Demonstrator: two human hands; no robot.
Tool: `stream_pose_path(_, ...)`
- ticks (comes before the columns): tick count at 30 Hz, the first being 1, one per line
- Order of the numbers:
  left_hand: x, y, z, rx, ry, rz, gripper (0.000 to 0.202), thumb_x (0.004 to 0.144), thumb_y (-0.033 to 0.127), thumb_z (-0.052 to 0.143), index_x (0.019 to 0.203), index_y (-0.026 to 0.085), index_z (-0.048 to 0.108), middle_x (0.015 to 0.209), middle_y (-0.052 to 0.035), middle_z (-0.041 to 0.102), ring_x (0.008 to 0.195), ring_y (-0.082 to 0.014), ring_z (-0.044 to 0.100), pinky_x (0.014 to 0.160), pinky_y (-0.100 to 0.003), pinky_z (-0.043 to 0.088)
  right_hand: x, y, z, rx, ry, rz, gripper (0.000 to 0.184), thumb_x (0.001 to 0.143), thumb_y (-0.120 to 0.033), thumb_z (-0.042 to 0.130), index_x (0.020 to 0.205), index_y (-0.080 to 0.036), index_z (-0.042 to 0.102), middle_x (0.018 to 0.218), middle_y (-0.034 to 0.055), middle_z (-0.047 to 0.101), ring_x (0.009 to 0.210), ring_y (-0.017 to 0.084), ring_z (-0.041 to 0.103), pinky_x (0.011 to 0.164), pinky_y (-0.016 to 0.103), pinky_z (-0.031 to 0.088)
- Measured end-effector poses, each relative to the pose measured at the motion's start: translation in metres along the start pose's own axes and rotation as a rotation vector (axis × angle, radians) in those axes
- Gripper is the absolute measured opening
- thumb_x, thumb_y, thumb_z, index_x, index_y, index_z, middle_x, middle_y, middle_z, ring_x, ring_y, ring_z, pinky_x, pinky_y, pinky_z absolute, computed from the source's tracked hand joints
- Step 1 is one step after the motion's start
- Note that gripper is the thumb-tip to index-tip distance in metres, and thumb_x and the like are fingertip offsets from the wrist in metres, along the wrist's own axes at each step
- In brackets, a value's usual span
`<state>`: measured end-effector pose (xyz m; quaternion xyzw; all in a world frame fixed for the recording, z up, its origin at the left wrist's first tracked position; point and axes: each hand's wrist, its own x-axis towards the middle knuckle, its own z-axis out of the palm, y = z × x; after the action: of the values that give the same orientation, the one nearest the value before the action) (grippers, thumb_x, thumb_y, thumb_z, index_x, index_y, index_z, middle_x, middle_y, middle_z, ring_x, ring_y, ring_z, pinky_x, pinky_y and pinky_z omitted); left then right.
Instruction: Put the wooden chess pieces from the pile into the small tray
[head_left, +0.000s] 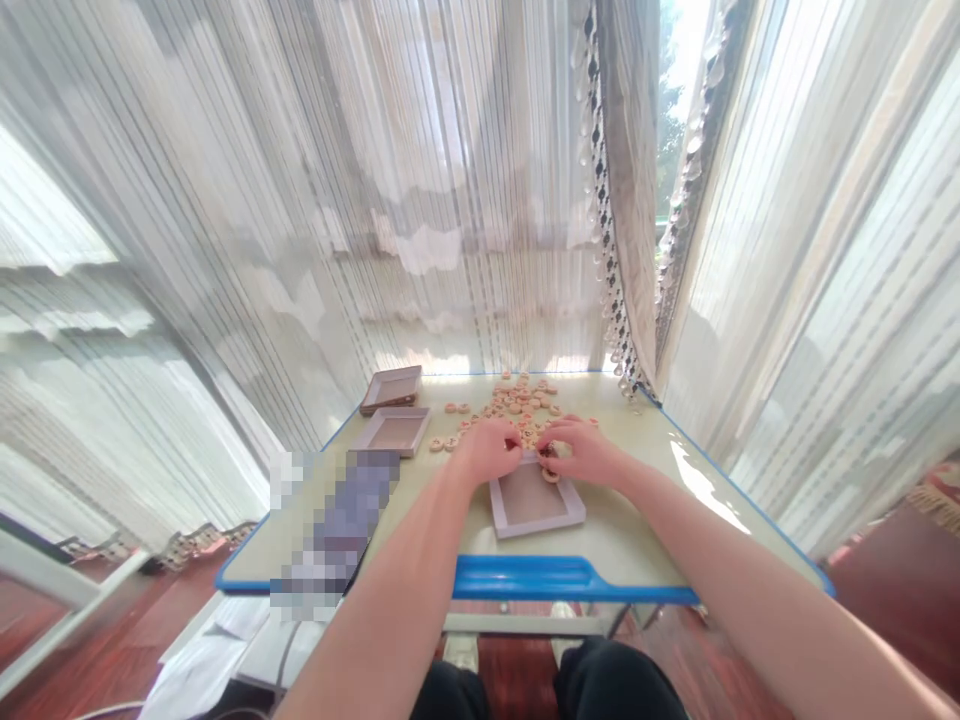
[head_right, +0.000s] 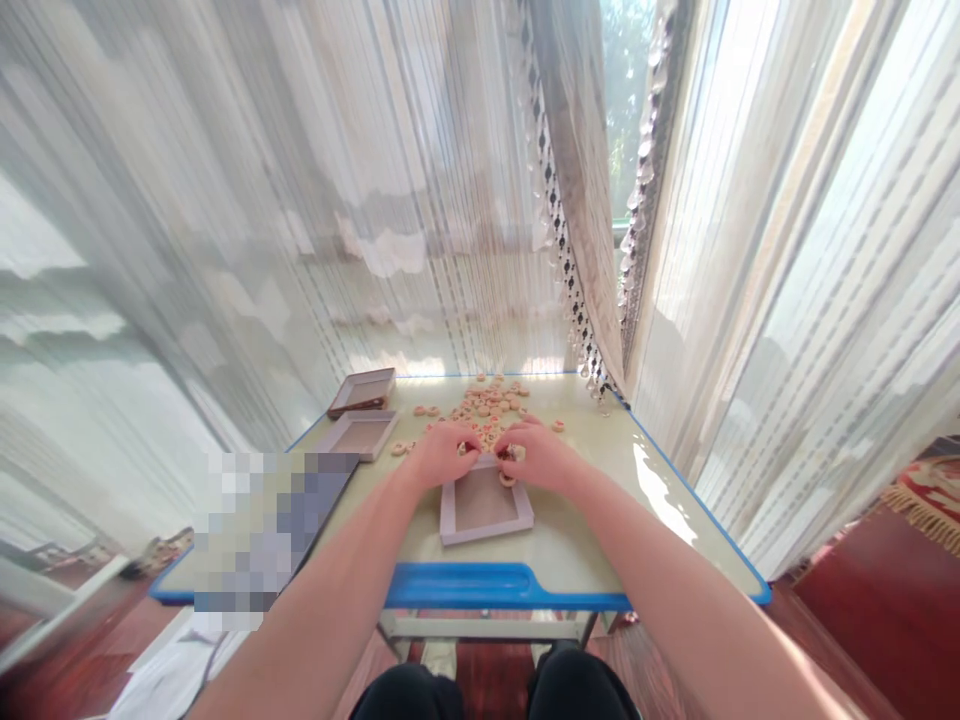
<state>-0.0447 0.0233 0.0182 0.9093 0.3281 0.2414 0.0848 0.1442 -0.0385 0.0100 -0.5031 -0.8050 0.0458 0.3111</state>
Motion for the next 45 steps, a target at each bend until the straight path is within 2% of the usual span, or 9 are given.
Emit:
stream_pose_path(7, 0.0009, -0.0010, 0.0047, 0.015, 0.013, 0.005, 0.018, 0.066, 0.021, 0.049, 0.066, 0.020, 0.066, 0.071, 0.0007, 0.065, 0.067, -0.0130, 0.055, 0.062, -0.023, 0.040, -0.0009, 0.0061, 0.0001, -0.020, -0.030, 0.049, 0.015, 0.070, -0.026, 0.061, 0.083, -0.025, 0.069, 0.092, 0.0024, 0.064, 0.094, 0.020, 0.055, 0.087, 0.034, 0.041)
stream_pose_path(14, 0.0012, 0.0038, 0.0031, 0.047, 0.006, -0.013, 0.018, 0.065, 0.021, 0.047, 0.061, 0.018, 0.065, 0.067, 0.0001, 0.064, 0.064, -0.0133, 0.054, 0.059, -0.023, 0.039, -0.0021, 0.0049, -0.0041, -0.008, 0.004, 0.072, 0.016, 0.069, -0.030, 0.063, 0.082, -0.023, 0.070, 0.094, 0.0042, 0.064, 0.094, 0.022, 0.055, 0.087, 0.036, 0.041)
stream_pose_path(20, -0.0001, 0.0058, 0.0026, 0.063, -0.025, -0.026, 0.017, 0.065, 0.021, 0.048, 0.059, 0.017, 0.064, 0.064, 0.0002, 0.063, 0.060, -0.0124, 0.052, 0.054, -0.022, 0.036, -0.0016, 0.0065, -0.0047, -0.021, -0.033, 0.061, 0.014, 0.070, -0.029, 0.060, 0.079, -0.023, 0.070, 0.090, 0.0036, 0.065, 0.092, 0.022, 0.056, 0.086, 0.036, 0.041)
stream_pose_path(27, 0.0016, 0.0032, 0.0054, 0.040, -0.030, 0.009, 0.019, 0.067, 0.021, 0.048, 0.066, 0.019, 0.067, 0.069, 0.0010, 0.065, 0.065, -0.0126, 0.054, 0.061, -0.022, 0.039, -0.0018, 0.0071, -0.0045, -0.015, -0.037, 0.072, 0.016, 0.070, -0.029, 0.060, 0.081, -0.023, 0.069, 0.084, 0.0022, 0.066, 0.088, 0.021, 0.056, 0.083, 0.035, 0.042)
stream_pose_path(34, 0.0023, -0.0009, 0.0064, 0.022, -0.017, 0.020, 0.020, 0.068, 0.020, 0.048, 0.067, 0.020, 0.068, 0.071, 0.0023, 0.065, 0.066, -0.0119, 0.054, 0.062, -0.022, 0.040, -0.0015, 0.0068, -0.0047, -0.001, -0.034, 0.077, 0.015, 0.070, -0.027, 0.058, 0.079, -0.023, 0.069, 0.082, 0.0018, 0.065, 0.086, 0.019, 0.057, 0.081, 0.033, 0.042)
stream_pose_path(39, 0.0021, -0.0005, 0.0055, 0.007, -0.008, 0.013, 0.021, 0.069, 0.020, 0.048, 0.069, 0.020, 0.069, 0.073, 0.0017, 0.066, 0.070, -0.0128, 0.056, 0.064, -0.022, 0.042, -0.0022, 0.0039, -0.0076, 0.003, -0.007, 0.111, 0.019, 0.068, -0.020, 0.056, 0.081, -0.021, 0.069, 0.087, 0.0033, 0.065, 0.087, 0.019, 0.057, 0.080, 0.031, 0.043)
stream_pose_path(45, 0.0019, -0.0012, 0.0065, 0.005, 0.011, 0.027, 0.020, 0.068, 0.019, 0.049, 0.068, 0.020, 0.069, 0.073, 0.0012, 0.066, 0.071, -0.0136, 0.056, 0.066, -0.023, 0.043, -0.0027, 0.0007, -0.0079, -0.002, -0.028, 0.072, 0.014, 0.071, -0.026, 0.058, 0.079, -0.024, 0.069, 0.083, 0.0013, 0.065, 0.084, 0.018, 0.058, 0.080, 0.032, 0.043)
